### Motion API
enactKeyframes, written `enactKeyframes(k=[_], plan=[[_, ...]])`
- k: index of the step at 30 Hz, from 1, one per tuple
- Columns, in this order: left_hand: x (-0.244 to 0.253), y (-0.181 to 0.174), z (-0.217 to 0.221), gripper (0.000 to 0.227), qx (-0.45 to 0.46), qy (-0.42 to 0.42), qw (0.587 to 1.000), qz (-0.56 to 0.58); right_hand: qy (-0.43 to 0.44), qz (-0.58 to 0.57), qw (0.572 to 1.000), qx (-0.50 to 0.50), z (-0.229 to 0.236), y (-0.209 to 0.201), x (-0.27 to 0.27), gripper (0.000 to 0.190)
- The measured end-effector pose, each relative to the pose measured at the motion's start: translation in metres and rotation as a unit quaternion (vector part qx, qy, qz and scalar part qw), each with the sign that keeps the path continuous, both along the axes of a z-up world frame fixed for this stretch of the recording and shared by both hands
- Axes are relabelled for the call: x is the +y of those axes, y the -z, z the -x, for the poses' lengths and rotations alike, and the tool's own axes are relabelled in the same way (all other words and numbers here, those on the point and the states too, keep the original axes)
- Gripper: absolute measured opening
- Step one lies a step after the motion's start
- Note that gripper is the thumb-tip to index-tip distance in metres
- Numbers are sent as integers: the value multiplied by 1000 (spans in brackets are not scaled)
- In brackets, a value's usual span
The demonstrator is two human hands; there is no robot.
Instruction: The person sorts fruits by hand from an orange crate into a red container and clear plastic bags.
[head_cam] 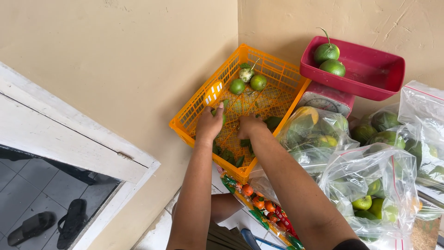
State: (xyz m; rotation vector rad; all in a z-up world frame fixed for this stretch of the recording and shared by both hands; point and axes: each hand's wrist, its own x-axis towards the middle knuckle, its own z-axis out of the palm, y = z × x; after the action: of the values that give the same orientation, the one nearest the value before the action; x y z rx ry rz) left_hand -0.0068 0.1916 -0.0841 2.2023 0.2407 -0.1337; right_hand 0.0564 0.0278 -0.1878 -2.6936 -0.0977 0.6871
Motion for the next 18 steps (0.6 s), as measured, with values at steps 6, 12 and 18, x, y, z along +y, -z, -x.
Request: enactKeyframes(k=[6,12,18], plan=[[-1,-4,2,62,-17,-31,997,70,49,-45,996,-64,1,-27,0,68],[-3,-12,10,70,-53,-56,986,151,169,-277,932,-161,16,-68,1,66],[-6,-13,8,71,-65,-52,975,208,128,-337,906,-223,41,-105,10,44]])
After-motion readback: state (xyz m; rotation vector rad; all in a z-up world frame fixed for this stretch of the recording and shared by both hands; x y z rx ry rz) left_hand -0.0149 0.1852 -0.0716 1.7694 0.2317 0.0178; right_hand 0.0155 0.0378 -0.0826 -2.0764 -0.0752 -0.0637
